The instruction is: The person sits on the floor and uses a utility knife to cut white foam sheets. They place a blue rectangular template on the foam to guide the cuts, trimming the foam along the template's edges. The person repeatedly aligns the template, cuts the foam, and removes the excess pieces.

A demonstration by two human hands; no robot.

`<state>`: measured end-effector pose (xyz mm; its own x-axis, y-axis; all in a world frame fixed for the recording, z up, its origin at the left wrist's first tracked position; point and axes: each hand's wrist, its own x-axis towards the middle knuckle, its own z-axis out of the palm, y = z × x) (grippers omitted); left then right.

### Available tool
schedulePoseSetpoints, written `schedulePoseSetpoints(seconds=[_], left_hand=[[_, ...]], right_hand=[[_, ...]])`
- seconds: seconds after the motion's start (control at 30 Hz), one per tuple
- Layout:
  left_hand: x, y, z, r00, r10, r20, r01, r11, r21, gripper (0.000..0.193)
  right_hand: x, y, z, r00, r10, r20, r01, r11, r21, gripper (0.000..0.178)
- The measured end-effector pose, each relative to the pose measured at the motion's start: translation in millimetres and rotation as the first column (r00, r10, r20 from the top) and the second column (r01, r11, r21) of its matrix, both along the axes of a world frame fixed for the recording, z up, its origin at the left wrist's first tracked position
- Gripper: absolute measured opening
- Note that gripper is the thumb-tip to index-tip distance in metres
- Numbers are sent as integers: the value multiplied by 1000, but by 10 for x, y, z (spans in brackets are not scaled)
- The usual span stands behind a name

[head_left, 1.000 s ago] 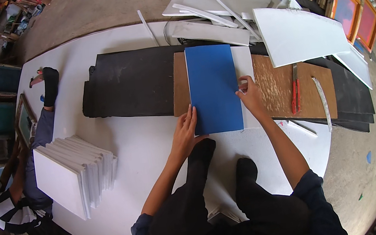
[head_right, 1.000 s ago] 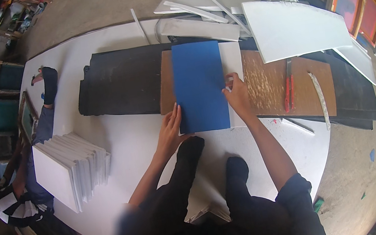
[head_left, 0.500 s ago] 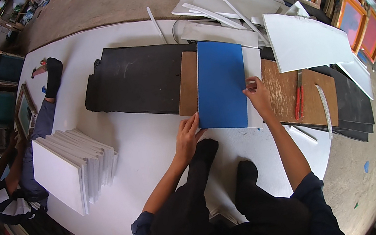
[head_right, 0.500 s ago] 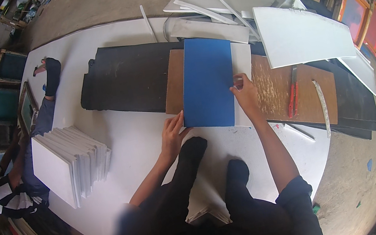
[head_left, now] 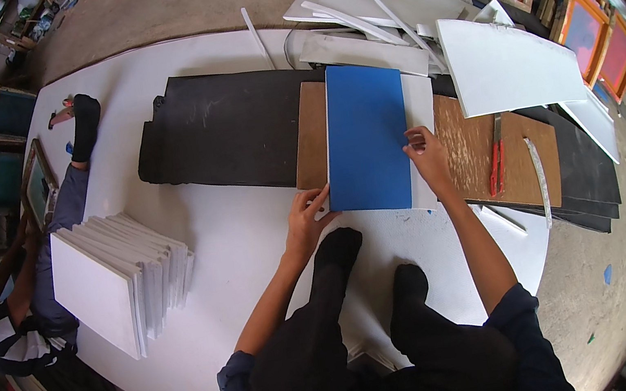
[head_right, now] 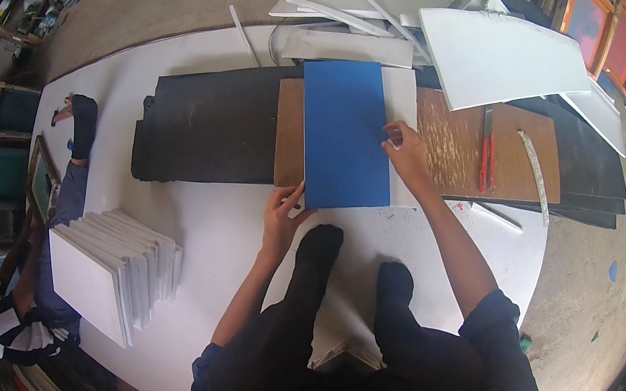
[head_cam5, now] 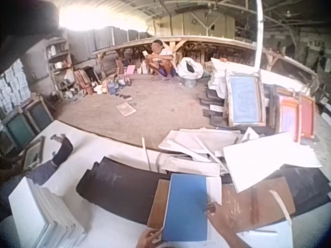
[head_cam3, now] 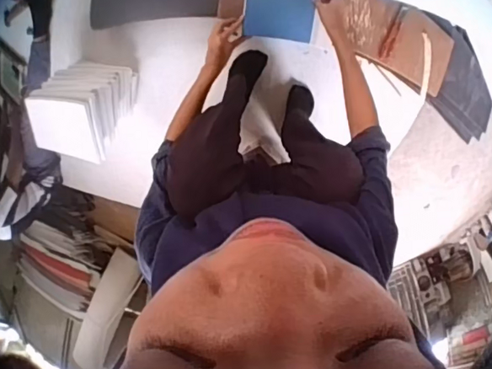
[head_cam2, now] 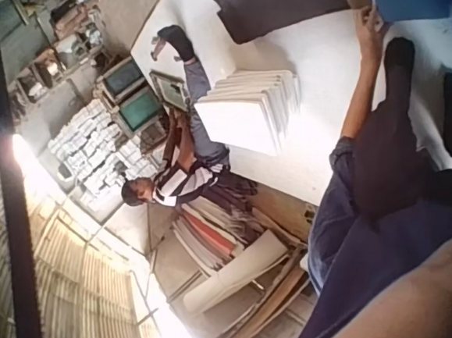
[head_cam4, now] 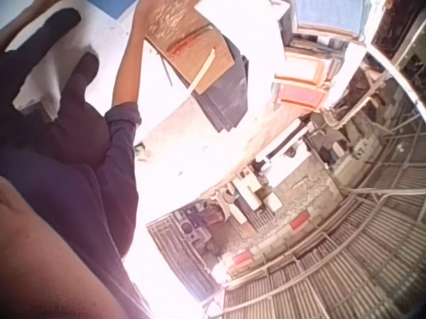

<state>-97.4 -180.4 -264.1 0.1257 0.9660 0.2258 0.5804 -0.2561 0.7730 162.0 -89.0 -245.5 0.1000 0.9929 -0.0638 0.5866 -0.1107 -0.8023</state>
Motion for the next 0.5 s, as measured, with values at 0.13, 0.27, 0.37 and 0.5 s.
schedulePoseSetpoints(seconds=[0.13,0.27,0.37,0.5], left_hand=[[-19,20,9,1000,-8,14,8,1000,-8,57],[-27,14,1,1000,3,12,-3,1000,-3,56],[-75,40,67,1000,-25,17,25,999,-27,49],[-162,444,193,987,95,126,-80,990,-116,37]], right_hand=[[-3,-3,6,1000,-1,-2,1,1000,5,27],[-16,-4,-34,1000,9,20,-9,999,30,27],[-12,-4,-26,999,14,33,-15,999,29,27],[23,-13,-25,997,27,67,-31,997,71,29]])
